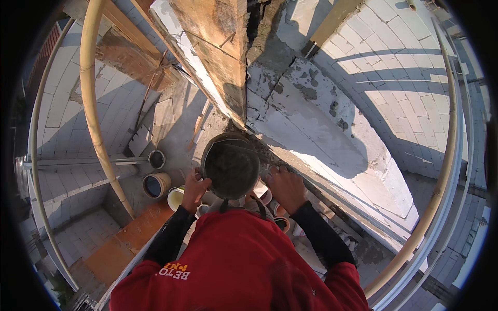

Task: The person scoops cement from a bucket using a trowel and applies it to a vertical concrete column on a rooftop. They repeatedly smooth the surface and fill gaps in the column while standing on a tiled roof.

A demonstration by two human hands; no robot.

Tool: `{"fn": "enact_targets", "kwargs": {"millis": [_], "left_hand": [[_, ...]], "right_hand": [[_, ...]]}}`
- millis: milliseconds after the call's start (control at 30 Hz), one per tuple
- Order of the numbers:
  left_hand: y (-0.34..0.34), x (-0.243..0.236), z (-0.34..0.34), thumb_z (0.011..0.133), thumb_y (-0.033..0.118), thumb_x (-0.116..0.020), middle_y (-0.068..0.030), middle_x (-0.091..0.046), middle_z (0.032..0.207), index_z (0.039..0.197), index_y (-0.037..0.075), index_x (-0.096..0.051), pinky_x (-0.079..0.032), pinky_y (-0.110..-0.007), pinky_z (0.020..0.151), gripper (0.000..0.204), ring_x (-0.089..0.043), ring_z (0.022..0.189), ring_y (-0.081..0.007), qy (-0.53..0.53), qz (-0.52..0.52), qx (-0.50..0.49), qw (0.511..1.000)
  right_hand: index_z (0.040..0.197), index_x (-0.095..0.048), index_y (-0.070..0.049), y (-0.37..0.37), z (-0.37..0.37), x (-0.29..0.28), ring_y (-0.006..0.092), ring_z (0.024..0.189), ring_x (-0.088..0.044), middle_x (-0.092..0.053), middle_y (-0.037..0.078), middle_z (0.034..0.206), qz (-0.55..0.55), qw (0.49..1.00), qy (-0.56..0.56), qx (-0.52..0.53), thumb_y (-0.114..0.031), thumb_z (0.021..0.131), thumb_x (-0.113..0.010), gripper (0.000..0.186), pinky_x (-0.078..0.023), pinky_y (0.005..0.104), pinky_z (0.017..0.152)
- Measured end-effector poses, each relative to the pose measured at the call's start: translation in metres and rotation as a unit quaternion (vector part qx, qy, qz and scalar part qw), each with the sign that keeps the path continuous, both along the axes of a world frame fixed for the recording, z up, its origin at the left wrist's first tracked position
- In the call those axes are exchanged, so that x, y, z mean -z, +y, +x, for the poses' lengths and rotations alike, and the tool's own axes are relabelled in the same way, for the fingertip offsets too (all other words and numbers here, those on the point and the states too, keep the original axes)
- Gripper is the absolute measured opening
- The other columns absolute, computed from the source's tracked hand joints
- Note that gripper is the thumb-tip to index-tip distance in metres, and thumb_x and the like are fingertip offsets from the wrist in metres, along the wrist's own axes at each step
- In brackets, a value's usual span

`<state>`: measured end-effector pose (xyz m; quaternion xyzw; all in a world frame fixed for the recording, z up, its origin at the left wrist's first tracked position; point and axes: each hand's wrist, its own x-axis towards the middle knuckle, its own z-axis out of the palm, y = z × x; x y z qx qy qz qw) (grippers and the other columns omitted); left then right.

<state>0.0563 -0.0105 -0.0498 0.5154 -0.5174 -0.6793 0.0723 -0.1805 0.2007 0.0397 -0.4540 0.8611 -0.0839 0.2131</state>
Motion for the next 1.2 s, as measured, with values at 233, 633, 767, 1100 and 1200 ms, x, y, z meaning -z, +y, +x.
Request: {"fn": "enact_targets", "kwargs": {"millis": [233,633,767,1100,1200], "left_hand": [[-0.032,-0.023,-0.007,0.084,-0.001,-0.063,-0.0133,-0.068,0.111,0.128,-0.007,-0.052,-0.054,-0.026,0.066,0.046,-0.066,0.086,-0.0136,-0.022,0.034,0.081,0.996],[-0.032,-0.066,-0.039,0.078,0.013,-0.071,-0.0261,-0.067,0.123,0.127,-0.011,-0.057,-0.050,-0.041,0.106,0.057,-0.065,0.125,-0.0341,-0.039,-0.204,0.140,0.968],[-0.034,-0.091,-0.046,0.078,0.012,-0.070,-0.0218,-0.068,0.118,0.123,-0.009,-0.057,-0.053,-0.042,0.098,0.051,-0.067,0.113,-0.0307,-0.023,-0.208,0.133,0.969],[-0.042,-0.067,-0.027,0.078,0.016,-0.073,-0.0262,-0.067,0.126,0.132,-0.012,-0.054,-0.054,-0.043,0.100,0.064,-0.065,0.124,-0.0360,-0.071,-0.218,0.105,0.968],[-0.037,-0.053,-0.033,0.079,0.015,-0.073,-0.0249,-0.067,0.122,0.133,-0.012,-0.052,-0.055,-0.042,0.097,0.064,-0.066,0.118,-0.0331,-0.048,-0.201,0.076,0.976]], "right_hand": [[0.106,-0.064,0.000,-0.039,0.057,0.083,0.0291,0.080,-0.076,-0.071,0.015,0.090,-0.031,0.995,-0.043,-0.087,-0.016,0.096,-0.062,0.019,-0.062,0.0383,0.069],[0.113,-0.067,0.009,-0.021,-0.016,0.105,0.0423,0.098,-0.073,-0.071,0.030,0.098,-0.001,0.949,-0.312,-0.055,-0.033,0.104,-0.062,0.043,-0.057,0.0468,0.091],[0.127,-0.065,0.009,-0.018,0.012,0.114,0.0451,0.104,-0.071,-0.072,0.032,0.107,-0.058,0.905,-0.416,-0.062,-0.043,0.105,-0.061,0.057,-0.055,0.0468,0.094],[0.142,-0.053,0.016,-0.009,0.046,0.094,0.0343,0.104,-0.072,-0.073,0.028,0.106,-0.077,0.890,-0.449,0.019,-0.045,0.107,-0.058,0.070,-0.053,0.0429,0.096],[0.146,-0.049,0.016,-0.003,0.033,0.083,0.0247,0.085,-0.071,-0.072,0.019,0.092,-0.037,0.871,-0.488,0.036,-0.045,0.108,-0.057,0.072,-0.056,0.0379,0.080]]}}
